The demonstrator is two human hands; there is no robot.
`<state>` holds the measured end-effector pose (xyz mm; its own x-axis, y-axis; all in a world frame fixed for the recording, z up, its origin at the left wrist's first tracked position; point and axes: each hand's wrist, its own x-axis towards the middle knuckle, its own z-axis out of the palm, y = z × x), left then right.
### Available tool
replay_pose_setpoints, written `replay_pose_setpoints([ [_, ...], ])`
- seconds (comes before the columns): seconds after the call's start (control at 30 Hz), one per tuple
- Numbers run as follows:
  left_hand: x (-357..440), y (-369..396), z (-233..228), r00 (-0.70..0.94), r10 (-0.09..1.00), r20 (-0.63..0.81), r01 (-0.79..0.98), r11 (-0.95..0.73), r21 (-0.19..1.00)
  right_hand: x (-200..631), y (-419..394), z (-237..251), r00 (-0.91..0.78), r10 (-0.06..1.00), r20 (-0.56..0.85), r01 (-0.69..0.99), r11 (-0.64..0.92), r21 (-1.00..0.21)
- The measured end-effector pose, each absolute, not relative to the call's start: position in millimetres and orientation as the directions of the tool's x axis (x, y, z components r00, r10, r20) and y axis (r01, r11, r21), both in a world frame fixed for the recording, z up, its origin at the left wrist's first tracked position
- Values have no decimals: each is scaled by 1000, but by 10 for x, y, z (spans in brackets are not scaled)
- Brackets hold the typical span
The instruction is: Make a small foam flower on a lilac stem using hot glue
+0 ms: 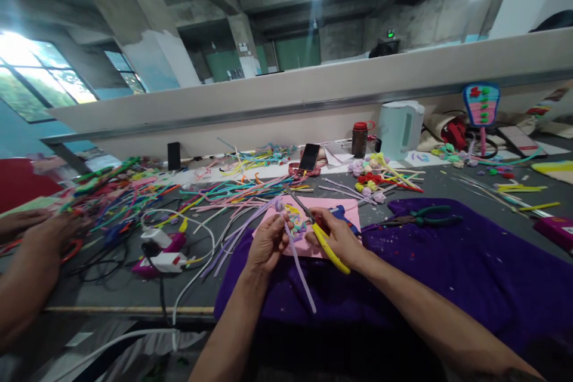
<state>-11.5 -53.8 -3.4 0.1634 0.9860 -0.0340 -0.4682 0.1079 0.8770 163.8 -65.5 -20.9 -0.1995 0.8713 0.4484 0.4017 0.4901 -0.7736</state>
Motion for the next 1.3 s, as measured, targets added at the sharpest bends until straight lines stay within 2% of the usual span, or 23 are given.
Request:
replay_pose_setpoints([
  [0.23, -112, -549, -21, 138, 989, -50, -436, 106, 894, 1617, -658, -213, -194, 873, 447, 382, 487, -785],
  [0.7, -76, -532, -69, 0, 999, 36, -404, -33, 914, 1620, -750, -124, -230, 897, 377, 593, 436, -676],
  [1.13, -68, -534, -45, -54, 996, 69, -339, -83, 937, 1676, -722, -112, -229, 810, 540, 676, 531, -511],
  [1.3, -66, -551, -22, -59, 996, 64, -330, -80, 941, 1696, -714, -108, -231, 790, 568, 676, 550, -490],
])
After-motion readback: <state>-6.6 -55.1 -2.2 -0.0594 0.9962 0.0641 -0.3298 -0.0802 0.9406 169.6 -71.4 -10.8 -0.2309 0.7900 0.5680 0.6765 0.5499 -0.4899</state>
